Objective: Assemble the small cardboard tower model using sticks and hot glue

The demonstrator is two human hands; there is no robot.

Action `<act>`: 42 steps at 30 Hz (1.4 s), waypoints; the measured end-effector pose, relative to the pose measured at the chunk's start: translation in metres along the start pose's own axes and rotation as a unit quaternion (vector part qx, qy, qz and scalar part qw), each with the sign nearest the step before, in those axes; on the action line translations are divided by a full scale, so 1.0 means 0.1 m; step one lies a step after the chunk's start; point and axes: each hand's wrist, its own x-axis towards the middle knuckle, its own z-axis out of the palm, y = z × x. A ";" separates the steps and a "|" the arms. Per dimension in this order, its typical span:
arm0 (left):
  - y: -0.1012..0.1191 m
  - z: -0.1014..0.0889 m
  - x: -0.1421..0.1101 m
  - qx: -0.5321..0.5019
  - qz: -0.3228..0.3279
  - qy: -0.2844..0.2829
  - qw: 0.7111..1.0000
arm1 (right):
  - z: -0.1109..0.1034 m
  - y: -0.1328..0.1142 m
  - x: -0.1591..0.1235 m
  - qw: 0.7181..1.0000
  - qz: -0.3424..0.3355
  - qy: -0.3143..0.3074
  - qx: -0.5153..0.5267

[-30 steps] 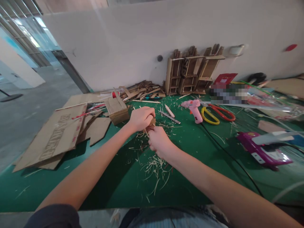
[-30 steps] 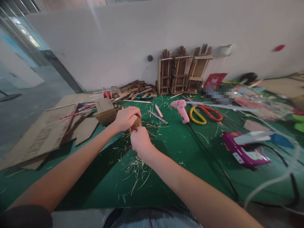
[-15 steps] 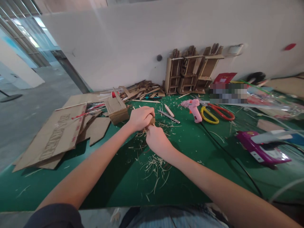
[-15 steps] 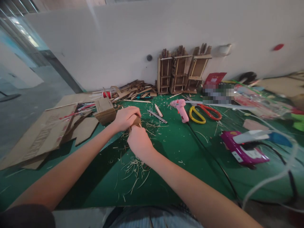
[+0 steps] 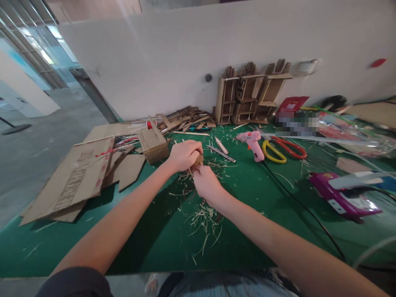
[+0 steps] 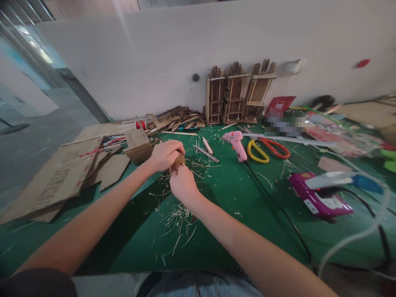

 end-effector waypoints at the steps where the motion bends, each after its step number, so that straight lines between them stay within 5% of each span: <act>1: -0.01 0.00 0.00 -0.003 0.002 -0.003 1.000 | -0.02 0.02 -0.01 0.999 -0.028 0.001 -0.041; 7: -0.04 -0.02 0.00 0.003 0.004 -0.017 1.000 | -0.12 0.02 -0.22 0.944 -0.070 -0.026 -0.321; 12: 0.00 -0.02 0.00 0.012 -0.017 -0.021 1.000 | -0.22 0.04 -0.40 0.897 -0.116 -0.035 -0.425; 17: 0.17 0.06 0.03 0.024 -0.104 0.036 0.994 | -0.26 0.06 -0.49 0.880 -0.140 -0.045 -0.452; 21: 0.21 0.06 0.10 0.021 -0.141 0.023 0.990 | -0.30 0.11 -0.47 0.888 -0.119 -0.008 -0.443; 27: 0.10 -0.05 0.14 -0.020 -0.101 -0.049 0.994 | -0.32 0.21 -0.39 0.886 -0.105 0.015 -0.451; 36: 0.18 0.02 0.09 0.114 -0.035 -0.017 0.993 | -0.27 0.19 -0.34 0.861 -0.159 0.020 -0.482; 42: 0.15 0.00 0.10 0.110 -0.016 -0.025 0.993 | -0.28 0.17 -0.30 0.864 -0.148 0.014 -0.481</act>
